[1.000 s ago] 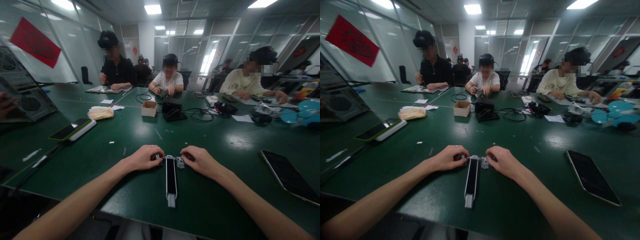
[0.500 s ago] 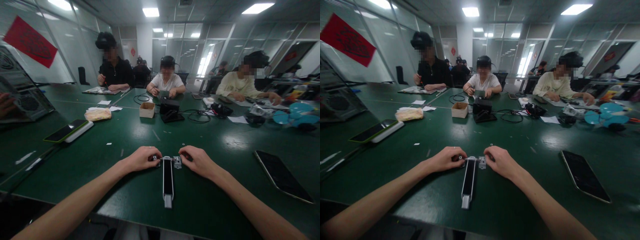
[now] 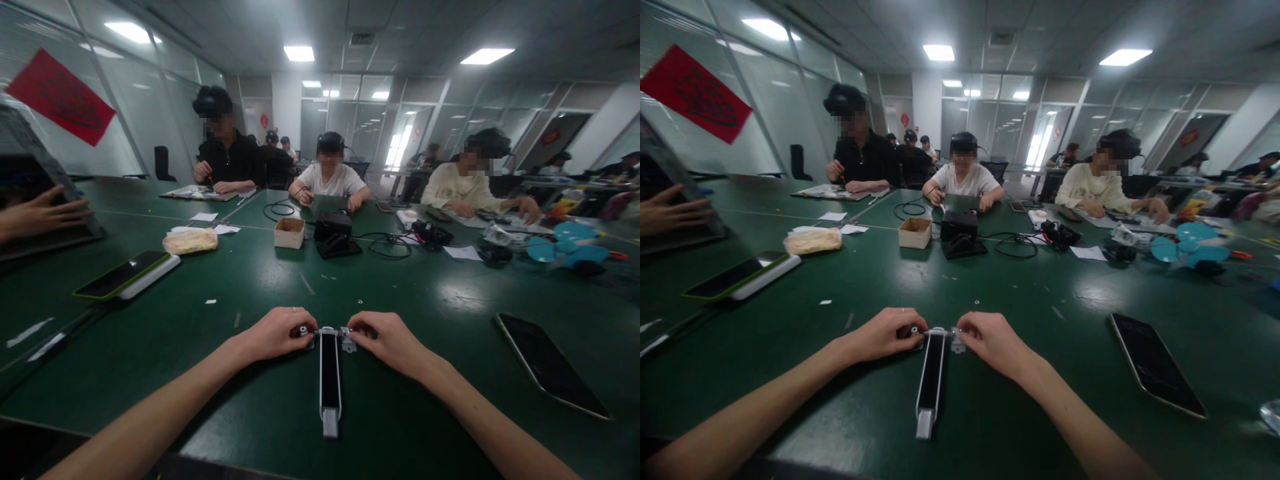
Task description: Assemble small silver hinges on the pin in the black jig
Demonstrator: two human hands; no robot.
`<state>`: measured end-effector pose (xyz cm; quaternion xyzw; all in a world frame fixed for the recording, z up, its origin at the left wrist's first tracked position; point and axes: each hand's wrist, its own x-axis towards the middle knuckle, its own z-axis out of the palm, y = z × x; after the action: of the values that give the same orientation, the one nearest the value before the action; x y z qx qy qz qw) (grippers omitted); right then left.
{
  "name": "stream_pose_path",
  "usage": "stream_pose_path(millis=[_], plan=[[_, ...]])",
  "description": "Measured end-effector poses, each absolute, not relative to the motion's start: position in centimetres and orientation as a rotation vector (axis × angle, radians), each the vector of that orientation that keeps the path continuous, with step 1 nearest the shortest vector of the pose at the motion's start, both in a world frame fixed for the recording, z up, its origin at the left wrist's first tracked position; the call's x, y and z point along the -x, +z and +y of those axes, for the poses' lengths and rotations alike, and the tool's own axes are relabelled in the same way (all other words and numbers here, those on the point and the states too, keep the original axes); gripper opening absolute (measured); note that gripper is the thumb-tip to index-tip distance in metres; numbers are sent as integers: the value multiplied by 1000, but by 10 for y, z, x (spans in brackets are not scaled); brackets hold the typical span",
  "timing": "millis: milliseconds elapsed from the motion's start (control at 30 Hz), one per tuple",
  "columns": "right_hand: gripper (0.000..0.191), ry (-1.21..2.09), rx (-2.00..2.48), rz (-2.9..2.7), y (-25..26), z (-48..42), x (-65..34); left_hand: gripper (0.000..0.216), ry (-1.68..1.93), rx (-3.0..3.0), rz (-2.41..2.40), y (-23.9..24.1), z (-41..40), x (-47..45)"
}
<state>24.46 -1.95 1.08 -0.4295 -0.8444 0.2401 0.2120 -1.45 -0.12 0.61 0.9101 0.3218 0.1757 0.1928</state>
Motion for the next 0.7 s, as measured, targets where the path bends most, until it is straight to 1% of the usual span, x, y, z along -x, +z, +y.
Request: stream_pose_path(millis=[367,700], plan=[[11,727,1268,-2354,15,-20,-245,14,534,-2565,911,6,-3,13],[16,613,1266,-2359,13,-21,-245,14,573,-2526,904,2,-1,13]])
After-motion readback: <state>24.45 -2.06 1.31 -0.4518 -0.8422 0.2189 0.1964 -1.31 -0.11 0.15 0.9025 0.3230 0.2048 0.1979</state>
